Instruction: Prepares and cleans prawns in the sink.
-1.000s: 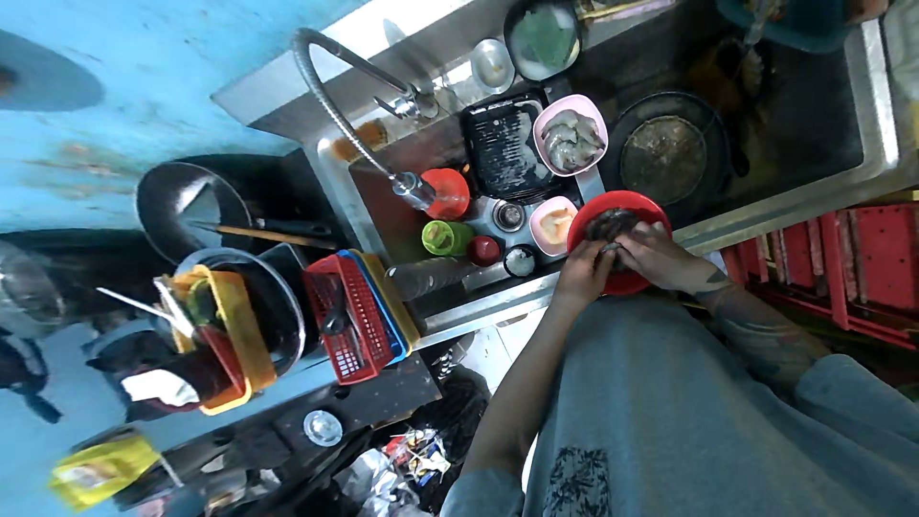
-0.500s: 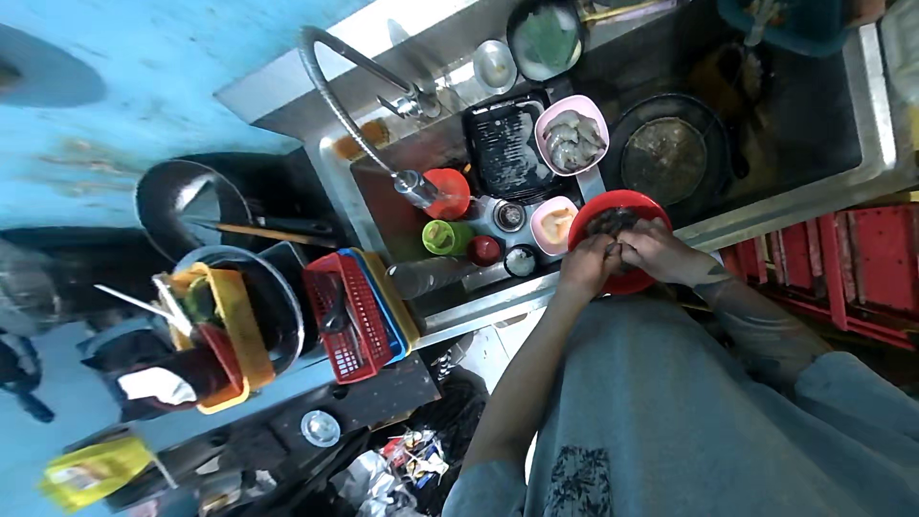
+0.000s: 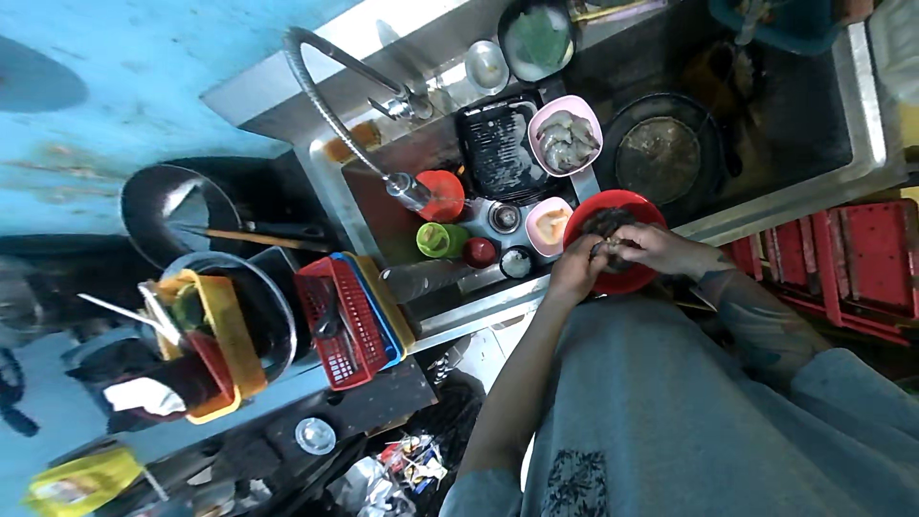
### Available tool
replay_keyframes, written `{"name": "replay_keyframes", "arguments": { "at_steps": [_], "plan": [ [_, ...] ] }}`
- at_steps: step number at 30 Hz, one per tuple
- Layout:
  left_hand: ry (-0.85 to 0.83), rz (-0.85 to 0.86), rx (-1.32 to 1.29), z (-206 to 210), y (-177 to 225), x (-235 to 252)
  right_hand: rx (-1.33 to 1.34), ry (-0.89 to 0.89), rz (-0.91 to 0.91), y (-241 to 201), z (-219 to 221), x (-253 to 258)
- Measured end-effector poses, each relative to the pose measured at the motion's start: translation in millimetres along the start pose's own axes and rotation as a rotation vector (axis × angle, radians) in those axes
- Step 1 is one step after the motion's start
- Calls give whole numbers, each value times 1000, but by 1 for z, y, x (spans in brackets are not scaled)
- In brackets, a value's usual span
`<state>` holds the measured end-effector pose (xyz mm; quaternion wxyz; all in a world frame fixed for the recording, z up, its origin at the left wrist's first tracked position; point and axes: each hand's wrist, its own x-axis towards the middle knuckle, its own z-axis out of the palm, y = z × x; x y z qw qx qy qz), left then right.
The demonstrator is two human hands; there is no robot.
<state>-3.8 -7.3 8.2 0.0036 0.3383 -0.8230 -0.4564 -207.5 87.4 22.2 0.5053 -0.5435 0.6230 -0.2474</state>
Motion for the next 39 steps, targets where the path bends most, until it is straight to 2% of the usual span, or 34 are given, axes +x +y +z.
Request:
{"name": "replay_keyframes", "arguments": {
  "at_steps": [6, 14, 17, 21, 24, 28, 31, 34, 35, 37, 39],
  "plan": [
    [19, 26, -8, -1, 9, -5, 13, 60, -49, 9, 4, 7],
    [38, 5, -54, 2, 5, -9, 31, 121, -16, 5, 6, 1],
    [21, -43, -103, -7, 6, -19, -130, 118, -10, 7, -2, -1],
    [22, -49, -127, -21, 8, -29, -595, 171, -155, 24, 6, -1],
    [40, 6, 21, -21, 4, -21, -698, 152, -198, 22, 7, -1],
    [3, -59, 312, -15, 15, -11, -374, 268, -237, 24, -3, -4],
    [-14, -146, 383, -16, 29, -7, 21, 450, -41, 23, -51, -6],
    [25, -138, 397, -23, 51, 1, 286, 747, 174, 75, -111, 24],
    [44, -121, 378, -26, 62, 7, 360, 790, 232, 96, -128, 37],
    [85, -63, 297, -32, 85, 26, 514, 774, 331, 125, -154, 61],
    [110, 17, 201, -34, 103, 57, 655, 735, 357, 139, -170, 82]
  ]
}}
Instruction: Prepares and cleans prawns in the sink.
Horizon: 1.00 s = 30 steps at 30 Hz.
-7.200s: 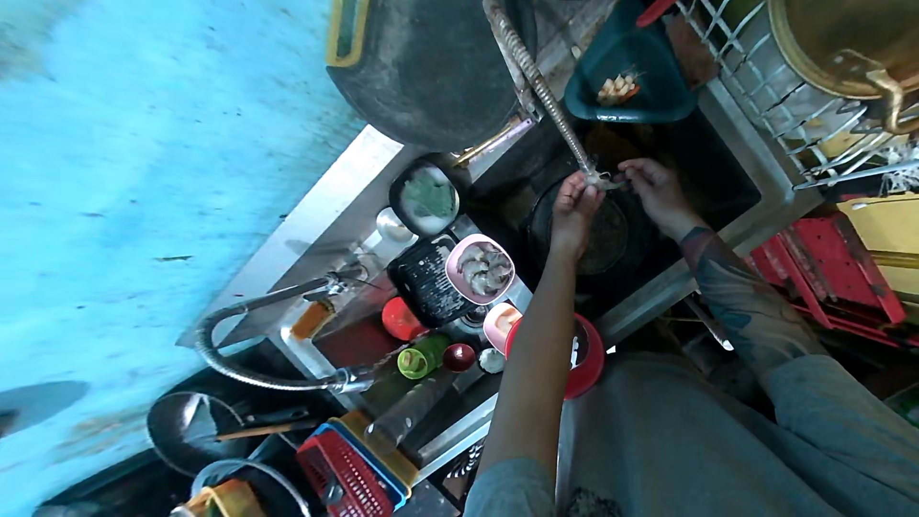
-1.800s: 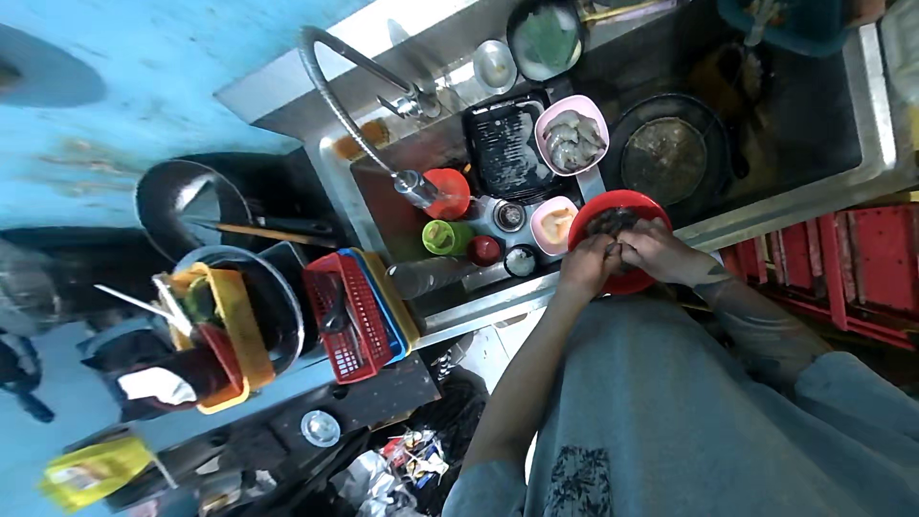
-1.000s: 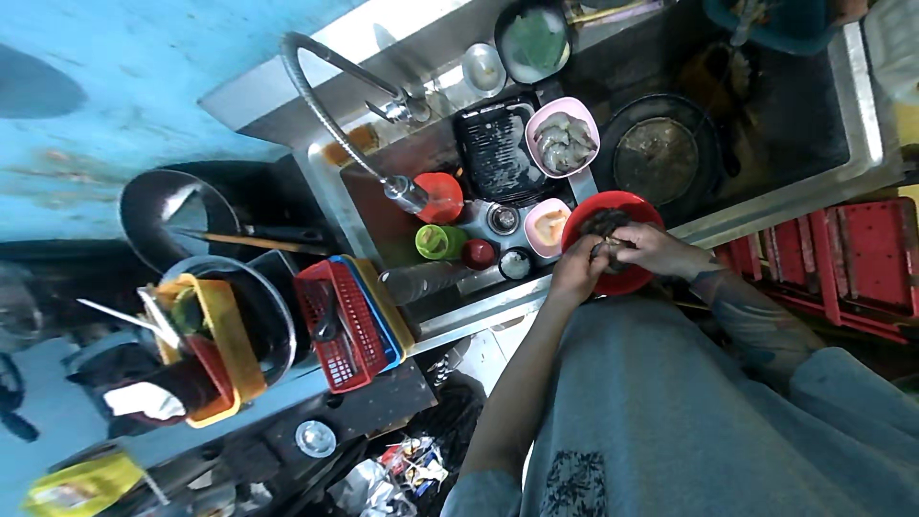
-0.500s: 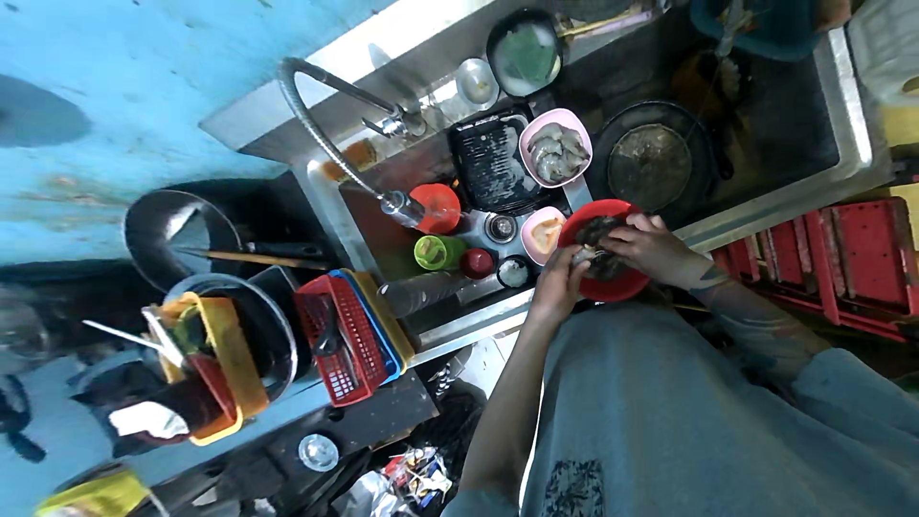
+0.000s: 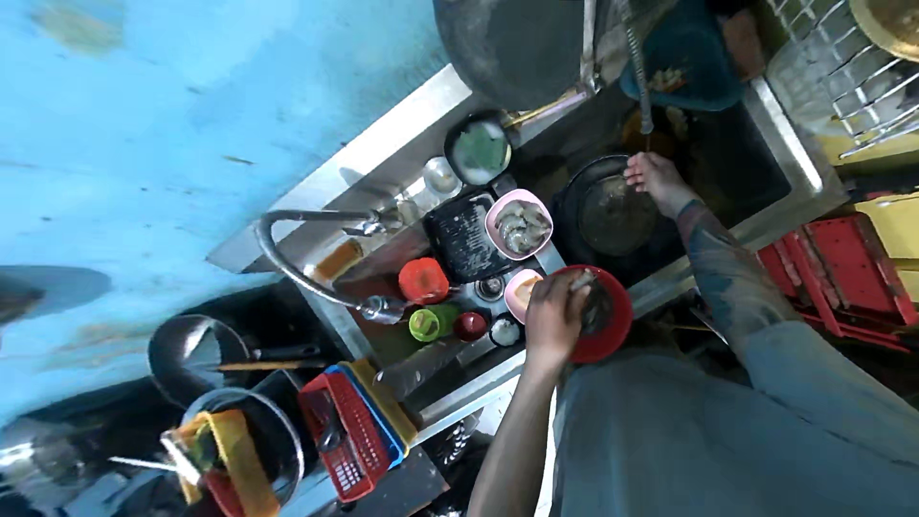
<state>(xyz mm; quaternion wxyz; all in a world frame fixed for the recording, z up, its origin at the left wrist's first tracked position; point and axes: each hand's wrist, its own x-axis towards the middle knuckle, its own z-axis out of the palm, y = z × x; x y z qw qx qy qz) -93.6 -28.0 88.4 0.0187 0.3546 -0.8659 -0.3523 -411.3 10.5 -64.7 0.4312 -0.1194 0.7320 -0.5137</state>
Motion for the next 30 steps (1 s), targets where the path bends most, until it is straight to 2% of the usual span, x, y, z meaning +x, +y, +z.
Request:
{"name": "replay_keyframes", "arguments": {
  "at_steps": [3, 8, 10, 12, 18, 23, 30],
  "plan": [
    [9, 74, -98, 12, 20, 62, 43, -40, 9, -9, 1, 21],
    [-42, 45, -400, 75, 29, 173, 43, -114, -84, -7, -21, 26],
    [-79, 35, -475, 98, 29, 202, 16, -113, -161, -1, -33, 23],
    [-105, 21, -505, 115, 31, 222, 12, -90, -162, 2, -44, 19],
    [-78, 64, -537, 141, 26, 241, 26, -57, -171, 2, -63, 7],
    [5, 107, -605, 139, 22, 244, 54, -42, -244, -2, -64, 4],
    [6, 141, -689, 139, 25, 246, 88, -44, -325, 3, -66, 5]
  ]
}}
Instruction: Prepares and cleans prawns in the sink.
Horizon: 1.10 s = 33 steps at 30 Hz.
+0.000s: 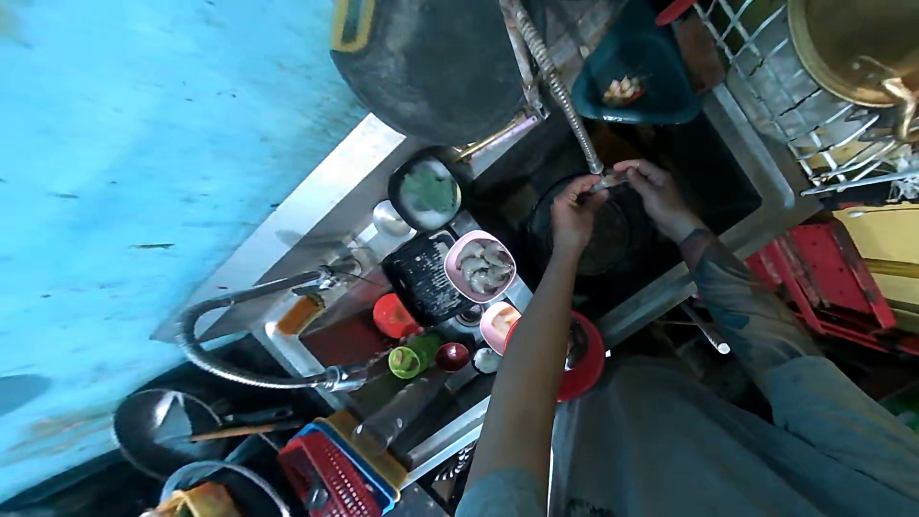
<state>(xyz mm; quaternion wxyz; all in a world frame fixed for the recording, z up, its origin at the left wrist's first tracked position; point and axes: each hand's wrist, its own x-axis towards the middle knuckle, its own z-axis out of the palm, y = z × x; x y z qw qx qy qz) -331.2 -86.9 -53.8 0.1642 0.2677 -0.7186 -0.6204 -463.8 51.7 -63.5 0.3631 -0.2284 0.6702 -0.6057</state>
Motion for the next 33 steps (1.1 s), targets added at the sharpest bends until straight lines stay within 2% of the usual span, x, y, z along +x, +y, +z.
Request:
{"name": "replay_keyframes", "arguments": {
  "at_steps": [13, 33],
  "plan": [
    [57, -30, -98, 1, 3, 0, 68, 5, -58, -3, 0, -7],
    [-20, -100, -320, -4, -4, -1, 38, -15, -85, -10, 4, -4]
  ]
}}
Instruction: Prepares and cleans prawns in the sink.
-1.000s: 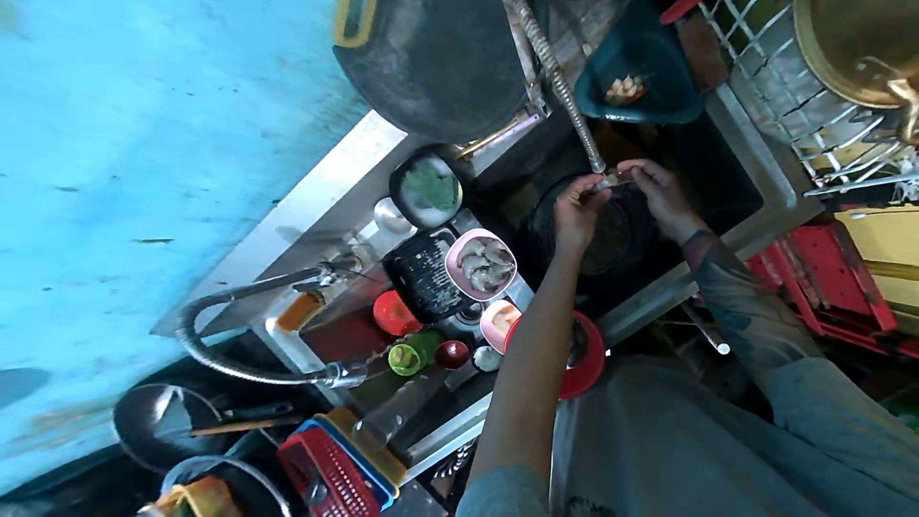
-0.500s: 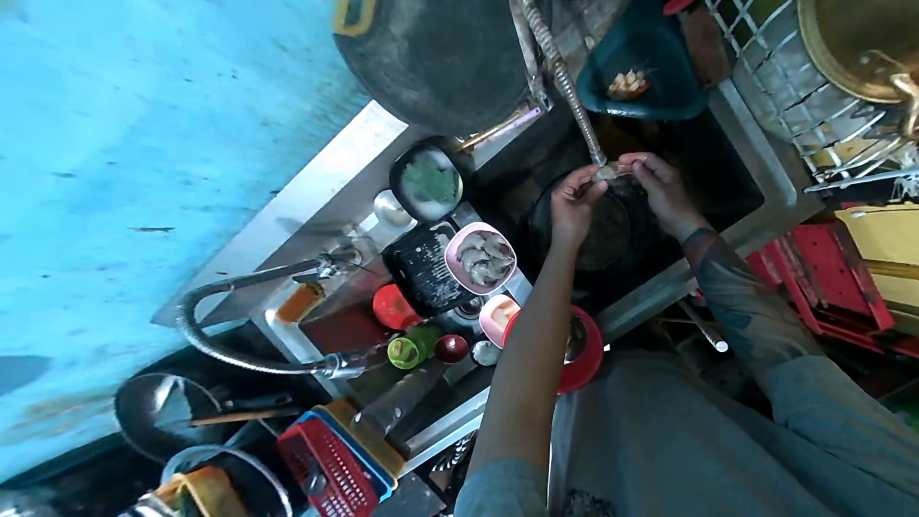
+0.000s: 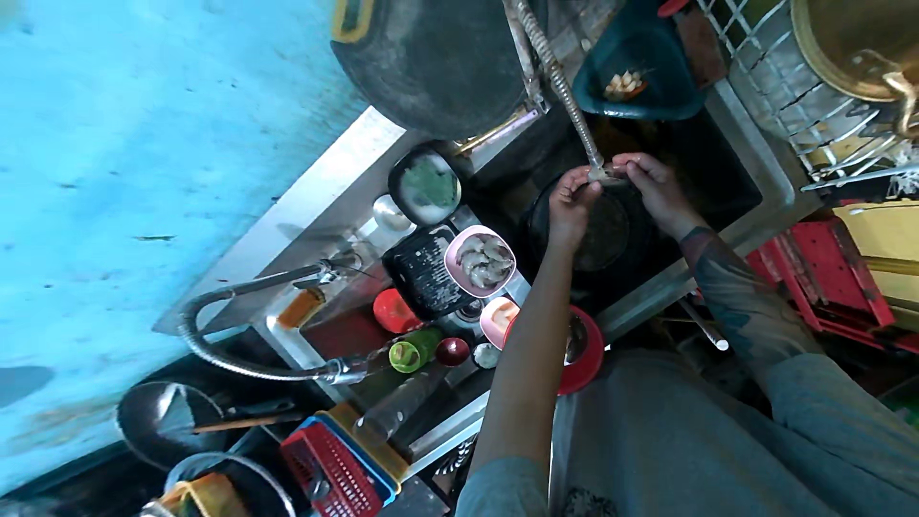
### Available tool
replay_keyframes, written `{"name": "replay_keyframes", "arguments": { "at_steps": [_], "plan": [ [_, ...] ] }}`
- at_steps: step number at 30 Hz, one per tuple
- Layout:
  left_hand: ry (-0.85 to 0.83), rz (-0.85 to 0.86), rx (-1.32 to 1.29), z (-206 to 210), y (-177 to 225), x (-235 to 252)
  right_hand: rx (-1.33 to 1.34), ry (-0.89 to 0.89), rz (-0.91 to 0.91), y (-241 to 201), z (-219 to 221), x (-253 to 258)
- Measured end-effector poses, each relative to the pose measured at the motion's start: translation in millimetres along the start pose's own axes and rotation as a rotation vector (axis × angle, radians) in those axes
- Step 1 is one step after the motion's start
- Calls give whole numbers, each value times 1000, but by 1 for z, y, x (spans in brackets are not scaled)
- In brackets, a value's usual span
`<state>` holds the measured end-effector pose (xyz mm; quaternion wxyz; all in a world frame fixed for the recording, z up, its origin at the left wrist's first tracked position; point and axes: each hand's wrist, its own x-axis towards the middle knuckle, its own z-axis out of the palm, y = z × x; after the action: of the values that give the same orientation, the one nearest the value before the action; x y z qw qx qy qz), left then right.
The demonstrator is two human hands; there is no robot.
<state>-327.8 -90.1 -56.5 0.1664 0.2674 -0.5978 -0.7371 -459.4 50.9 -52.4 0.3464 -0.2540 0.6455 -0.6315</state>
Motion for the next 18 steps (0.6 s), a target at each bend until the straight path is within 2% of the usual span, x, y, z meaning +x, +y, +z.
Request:
{"name": "replay_keyframes", "arguments": {
  "at_steps": [11, 18],
  "plan": [
    [-12, -30, 71, 6, 10, 1, 10, 58, 82, 7, 0, -5],
    [16, -56, -28, 5, 7, -2, 25, 62, 95, 6, 0, -9]
  ]
}}
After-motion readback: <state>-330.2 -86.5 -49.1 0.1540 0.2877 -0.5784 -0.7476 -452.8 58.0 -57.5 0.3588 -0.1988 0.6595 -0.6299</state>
